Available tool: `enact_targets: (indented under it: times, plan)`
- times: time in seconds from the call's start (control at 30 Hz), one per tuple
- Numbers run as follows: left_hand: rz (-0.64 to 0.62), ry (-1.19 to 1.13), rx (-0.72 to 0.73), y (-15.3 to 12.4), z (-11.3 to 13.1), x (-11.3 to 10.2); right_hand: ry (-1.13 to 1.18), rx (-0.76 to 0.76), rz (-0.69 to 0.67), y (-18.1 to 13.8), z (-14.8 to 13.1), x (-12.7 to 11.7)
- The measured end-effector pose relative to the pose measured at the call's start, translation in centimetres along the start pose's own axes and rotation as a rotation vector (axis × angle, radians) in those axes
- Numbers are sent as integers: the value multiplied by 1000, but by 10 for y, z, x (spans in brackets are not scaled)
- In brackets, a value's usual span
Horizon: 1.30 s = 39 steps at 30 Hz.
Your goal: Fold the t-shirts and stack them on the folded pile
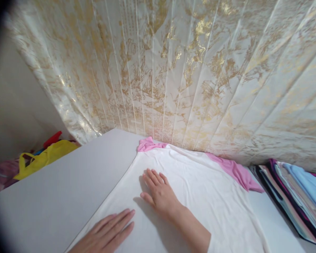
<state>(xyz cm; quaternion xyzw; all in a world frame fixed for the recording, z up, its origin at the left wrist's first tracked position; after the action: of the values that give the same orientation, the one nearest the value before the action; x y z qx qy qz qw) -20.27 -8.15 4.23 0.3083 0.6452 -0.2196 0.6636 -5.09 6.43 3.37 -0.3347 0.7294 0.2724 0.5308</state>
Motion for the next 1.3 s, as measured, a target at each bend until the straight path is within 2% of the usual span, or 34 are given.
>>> enact_targets:
  times: [0.1,0.2,0.23,0.27,0.33,0.4,0.5,0.63,0.77,0.93,1.07,1.2,1.3]
  plan:
    - [10,51,-21,-10,-7,1,-66,138,26,-35,51,-8]
    - [36,22,17,-7,-7,1,-146,390,79,-64,109,-27]
    - [38,3,11,-4,-7,0,-157,458,91,-73,120,-33]
    - [36,-19,-1,1,-6,-2,-161,496,97,-82,126,-37]
    - [-3,-69,-40,15,-5,-6,-151,483,93,-98,120,-37]
    - [-37,-115,-63,35,-5,-8,-132,445,71,-117,103,-29]
    - [-103,-171,-90,72,-14,-2,-147,515,62,-149,91,-12]
    - [-173,-192,-168,115,-46,17,-243,663,115,-181,119,-10]
    - [-124,-145,-186,142,-79,28,-285,641,139,-174,163,-31]
    - [-78,-99,-206,177,-118,37,-216,618,167,-130,214,-56]
    - [-74,-98,-211,209,-147,41,-184,610,172,-99,243,-68]
    - [-59,-117,-204,223,-157,35,-152,574,184,-98,240,-79]
    - [-26,-126,-200,214,-142,26,-134,556,216,-125,209,-80]
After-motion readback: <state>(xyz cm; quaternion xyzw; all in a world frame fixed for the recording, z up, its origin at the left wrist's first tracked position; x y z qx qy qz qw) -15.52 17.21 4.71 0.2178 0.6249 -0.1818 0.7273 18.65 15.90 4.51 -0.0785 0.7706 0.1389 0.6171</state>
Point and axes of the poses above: each hand's wrist, its own y-axis towards the middle knuckle, its own x-axis out of the palm, z = x × y, the point moved 5 cm from there along y, towards the middle knuckle, and after that the axes turned 5 degrees about -z, right-handed, at the moved point
